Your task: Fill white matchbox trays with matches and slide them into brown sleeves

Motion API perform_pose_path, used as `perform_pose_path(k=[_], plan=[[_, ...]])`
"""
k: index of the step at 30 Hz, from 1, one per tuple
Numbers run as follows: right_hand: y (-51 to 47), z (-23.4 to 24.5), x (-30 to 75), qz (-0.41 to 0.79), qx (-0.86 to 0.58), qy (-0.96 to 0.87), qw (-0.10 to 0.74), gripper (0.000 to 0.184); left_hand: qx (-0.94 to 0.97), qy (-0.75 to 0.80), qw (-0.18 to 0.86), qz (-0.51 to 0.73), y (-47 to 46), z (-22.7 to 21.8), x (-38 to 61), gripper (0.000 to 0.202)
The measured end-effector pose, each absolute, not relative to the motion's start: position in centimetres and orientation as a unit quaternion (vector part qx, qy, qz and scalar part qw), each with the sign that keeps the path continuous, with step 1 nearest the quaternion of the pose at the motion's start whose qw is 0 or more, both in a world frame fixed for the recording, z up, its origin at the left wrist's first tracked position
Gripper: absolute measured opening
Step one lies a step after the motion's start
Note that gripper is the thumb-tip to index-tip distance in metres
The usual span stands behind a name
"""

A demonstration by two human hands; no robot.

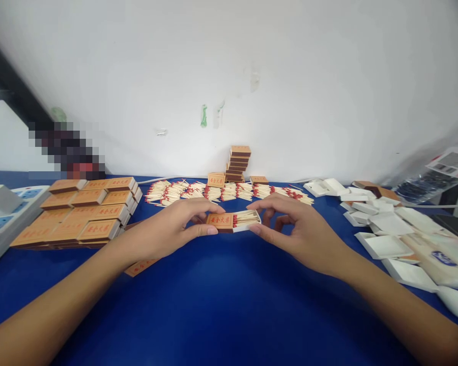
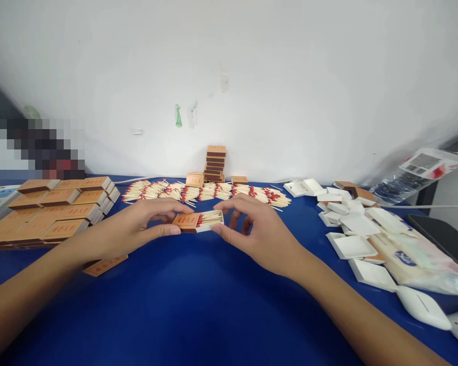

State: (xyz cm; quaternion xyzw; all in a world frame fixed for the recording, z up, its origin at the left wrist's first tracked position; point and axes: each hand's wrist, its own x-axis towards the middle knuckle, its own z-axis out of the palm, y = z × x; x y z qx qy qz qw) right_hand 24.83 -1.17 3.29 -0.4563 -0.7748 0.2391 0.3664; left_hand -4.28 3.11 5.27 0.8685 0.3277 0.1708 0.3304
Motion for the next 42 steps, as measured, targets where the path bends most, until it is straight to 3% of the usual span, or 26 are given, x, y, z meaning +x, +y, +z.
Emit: perform_pose_path(k=[11, 21, 32, 36, 42], plan=[[-1.0, 2.5, 24.6, 0.232, -0.451, -0.773, 0.381, 0.035, 0.869, 0.354, 0.274, 0.213, 3.0, 4.5, -4.1, 0.038], [-1.1, 1.9, 24.6, 0.133, -0.369, -0.853, 0.345, 0.030, 0.858, 0.362, 0.281, 0.232, 2.7, 4.2, -3.9, 0.038], [-2.1, 1.2, 22.9, 0.297, -0.475, -0.693, 0.454, 0.048, 0.796, 0.363, 0.358, 0.327, 2.0, 3.2, -2.6, 0.041], [-3.2, 0.6, 22.1, 0.341, -0.466, -0.669, 0.468, 0.070, 0.770, 0.369, 0.358, 0.377, 1.6, 3.0, -2.0, 0.041], [-5.3, 0.3, 21.2, 0.380, -0.457, -0.722, 0.355, 0.081, 0.752, 0.383, 0.351, 0.406, 0.8, 2.6, -1.5, 0.042]])
